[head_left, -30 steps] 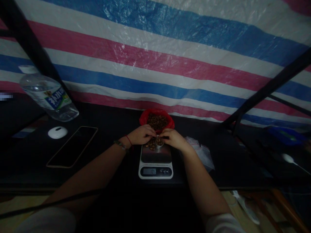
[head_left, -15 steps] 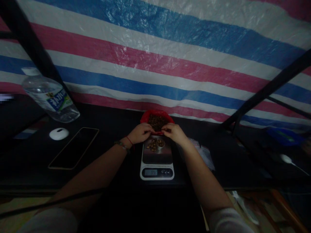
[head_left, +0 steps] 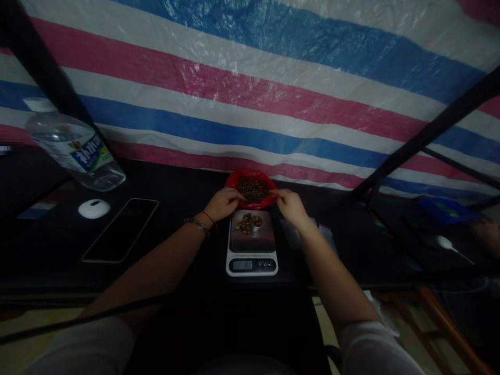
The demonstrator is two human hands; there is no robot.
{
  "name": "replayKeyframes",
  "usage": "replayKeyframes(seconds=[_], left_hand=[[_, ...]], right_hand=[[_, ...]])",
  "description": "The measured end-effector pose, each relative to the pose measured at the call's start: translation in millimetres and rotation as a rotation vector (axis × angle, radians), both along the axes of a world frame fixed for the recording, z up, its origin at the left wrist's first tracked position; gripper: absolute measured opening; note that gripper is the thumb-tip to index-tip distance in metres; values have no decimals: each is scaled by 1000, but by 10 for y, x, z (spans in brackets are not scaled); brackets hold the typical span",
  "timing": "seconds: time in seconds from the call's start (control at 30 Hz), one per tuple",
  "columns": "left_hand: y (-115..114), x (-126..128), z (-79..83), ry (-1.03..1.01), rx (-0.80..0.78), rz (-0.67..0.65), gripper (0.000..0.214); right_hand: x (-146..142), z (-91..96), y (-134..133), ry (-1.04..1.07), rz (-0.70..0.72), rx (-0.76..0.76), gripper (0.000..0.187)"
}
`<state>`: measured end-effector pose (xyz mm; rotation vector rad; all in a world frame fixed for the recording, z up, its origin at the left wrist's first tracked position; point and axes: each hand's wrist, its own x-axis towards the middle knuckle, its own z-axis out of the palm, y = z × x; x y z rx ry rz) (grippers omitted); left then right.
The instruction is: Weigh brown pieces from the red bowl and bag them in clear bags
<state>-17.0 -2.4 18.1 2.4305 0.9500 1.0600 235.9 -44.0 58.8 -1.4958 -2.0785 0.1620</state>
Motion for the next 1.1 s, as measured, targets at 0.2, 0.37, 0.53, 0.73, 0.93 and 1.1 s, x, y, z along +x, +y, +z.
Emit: replayKeyframes(seconds=[0.2,0.37,0.53,0.73,0.93,1.1], left_hand=[[5,8,-11,-31,-10,17,27],[46,-13,-56,-24,3,46,26],[61,-22,-69,-22,-5,39,27],[65,-42,-72,-29,2,66,27],[62,-40,-78,-38,-14,65,27],[48,-35,-69,-43,-27,70,26]], right_hand=[[337,-9,-678,-258,-221,-127,31],[347,-263,-1044,-414,-333,-157,38],[326,-447,-1047,-408,-510,-59,43],[405,-465,-964,-473,-572,-111,35],[437,-462,-892,-482,-624,-136,31],[446,-326,-857,-446,-673,-118,34]])
